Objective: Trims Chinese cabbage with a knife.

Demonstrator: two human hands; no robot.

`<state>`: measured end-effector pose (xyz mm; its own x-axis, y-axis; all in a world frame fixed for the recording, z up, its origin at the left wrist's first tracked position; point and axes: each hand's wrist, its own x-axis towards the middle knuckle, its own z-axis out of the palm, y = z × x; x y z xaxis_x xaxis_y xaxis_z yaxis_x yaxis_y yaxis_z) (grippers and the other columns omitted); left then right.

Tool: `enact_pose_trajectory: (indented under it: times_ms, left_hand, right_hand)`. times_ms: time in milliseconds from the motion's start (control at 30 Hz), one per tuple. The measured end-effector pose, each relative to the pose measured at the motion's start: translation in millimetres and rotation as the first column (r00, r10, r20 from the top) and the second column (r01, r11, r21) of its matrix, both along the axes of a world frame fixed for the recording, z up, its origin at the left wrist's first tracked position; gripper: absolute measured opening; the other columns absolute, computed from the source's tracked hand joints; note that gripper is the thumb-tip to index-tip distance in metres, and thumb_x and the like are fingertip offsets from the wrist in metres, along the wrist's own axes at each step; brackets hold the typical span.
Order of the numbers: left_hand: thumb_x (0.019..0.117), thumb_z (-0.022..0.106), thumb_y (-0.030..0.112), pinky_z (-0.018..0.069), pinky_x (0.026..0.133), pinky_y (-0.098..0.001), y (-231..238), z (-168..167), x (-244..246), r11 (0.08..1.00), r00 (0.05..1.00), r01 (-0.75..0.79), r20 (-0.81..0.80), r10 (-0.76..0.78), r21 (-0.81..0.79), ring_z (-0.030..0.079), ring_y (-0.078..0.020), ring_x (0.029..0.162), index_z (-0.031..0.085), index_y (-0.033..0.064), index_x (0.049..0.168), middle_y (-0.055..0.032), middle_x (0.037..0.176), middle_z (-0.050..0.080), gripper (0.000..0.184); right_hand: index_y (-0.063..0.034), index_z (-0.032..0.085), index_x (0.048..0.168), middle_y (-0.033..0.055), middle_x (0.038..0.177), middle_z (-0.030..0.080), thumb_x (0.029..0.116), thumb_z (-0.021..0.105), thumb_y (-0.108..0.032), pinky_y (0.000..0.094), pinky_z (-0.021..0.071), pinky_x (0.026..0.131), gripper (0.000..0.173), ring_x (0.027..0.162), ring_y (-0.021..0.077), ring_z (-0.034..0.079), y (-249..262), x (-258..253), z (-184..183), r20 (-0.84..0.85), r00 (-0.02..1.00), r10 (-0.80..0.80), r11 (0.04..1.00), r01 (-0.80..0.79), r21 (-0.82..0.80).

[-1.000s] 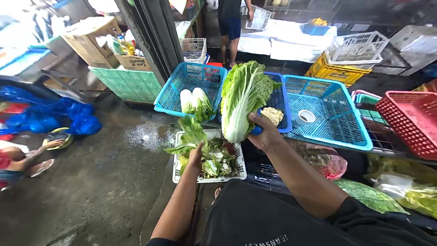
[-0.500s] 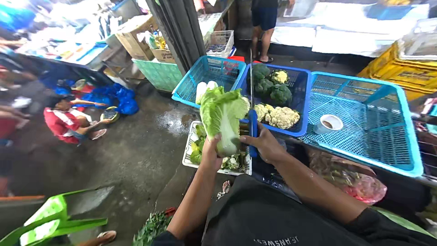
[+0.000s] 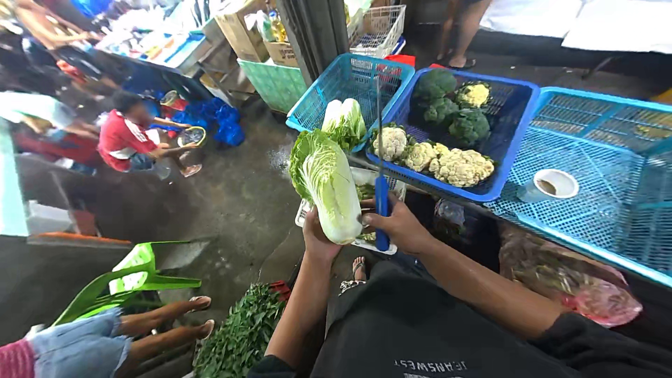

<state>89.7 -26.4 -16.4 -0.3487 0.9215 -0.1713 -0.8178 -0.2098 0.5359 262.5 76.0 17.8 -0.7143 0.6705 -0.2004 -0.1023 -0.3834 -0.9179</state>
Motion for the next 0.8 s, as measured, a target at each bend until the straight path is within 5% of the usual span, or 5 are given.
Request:
enact_pose_trajectory:
  times_ms: [300,400,533,667,800]
  left_hand:
    - [0.0898,0.059,0.05,0.0632,0.077,-0.0425,23,36,4,0.972,0.938,-0.133,-0.341,0.061,-0.194,0.073,-0.0215,0.09,0.056,0.0073,0.124,-0.0125,0.1,0.073,0.055]
    - [0.1,0.052,0.046,0.0547,0.099,-0.042,29,34,3,0.935,0.713,-0.317,-0.69,0.124,-0.16,0.062,-0.021,0.119,0.039,0.0051,0.152,-0.0137,0.136,0.06,0.068]
    - [0.0886,0.073,0.043,0.0596,0.091,-0.0351,27,37,16,0.893,0.418,-0.448,-0.893,0.166,-0.043,0.065,-0.0195,0.113,0.045,-0.0013,0.148,-0.0152,0.136,0.06,0.079]
    - [0.0954,0.065,0.01,0.0629,0.082,-0.0333,33,43,18,0.848,0.439,-0.529,-0.846,0.303,0.029,0.072,-0.0173,0.092,0.056,-0.0059,0.129,-0.0131,0.106,0.071,0.038]
    - [0.0959,0.058,0.006,0.0596,0.091,-0.0356,36,47,11,0.855,0.537,-0.513,-0.748,0.391,0.079,0.068,-0.0171,0.103,0.044,-0.0042,0.135,-0.0124,0.114,0.066,0.043]
  right_hand:
    - [-0.0032,0.049,0.137,0.0097,0.113,0.07,0.0749,0.09,-0.014,0.0306,0.0625,0.089,0.075,0.101,0.0149,0.072,-6,-22,23,-0.029,0.998,-0.064,0.993,0.067,0.102]
    - [-0.0034,0.05,0.135,0.0102,0.111,0.07,0.0748,0.091,-0.017,0.0316,0.063,0.087,0.074,0.099,0.0158,0.072,4,-25,20,-0.013,0.992,-0.127,0.984,0.128,0.122]
    - [-0.0036,0.047,0.135,0.0092,0.11,0.07,0.0745,0.092,-0.02,0.0308,0.0623,0.087,0.077,0.098,0.0143,0.072,11,-28,9,0.021,0.987,-0.16,0.963,0.152,0.223]
    - [-0.002,0.048,0.134,0.0089,0.109,0.07,0.0741,0.091,-0.024,0.03,0.0618,0.087,0.077,0.098,0.0127,0.071,8,-35,1,-0.01,0.98,-0.2,0.94,0.195,0.282]
    - [-0.0002,0.048,0.133,0.0119,0.108,0.069,0.0756,0.089,-0.017,0.0331,0.0624,0.085,0.073,0.095,0.0169,0.072,15,-44,8,-0.074,0.961,-0.265,0.953,0.273,0.135]
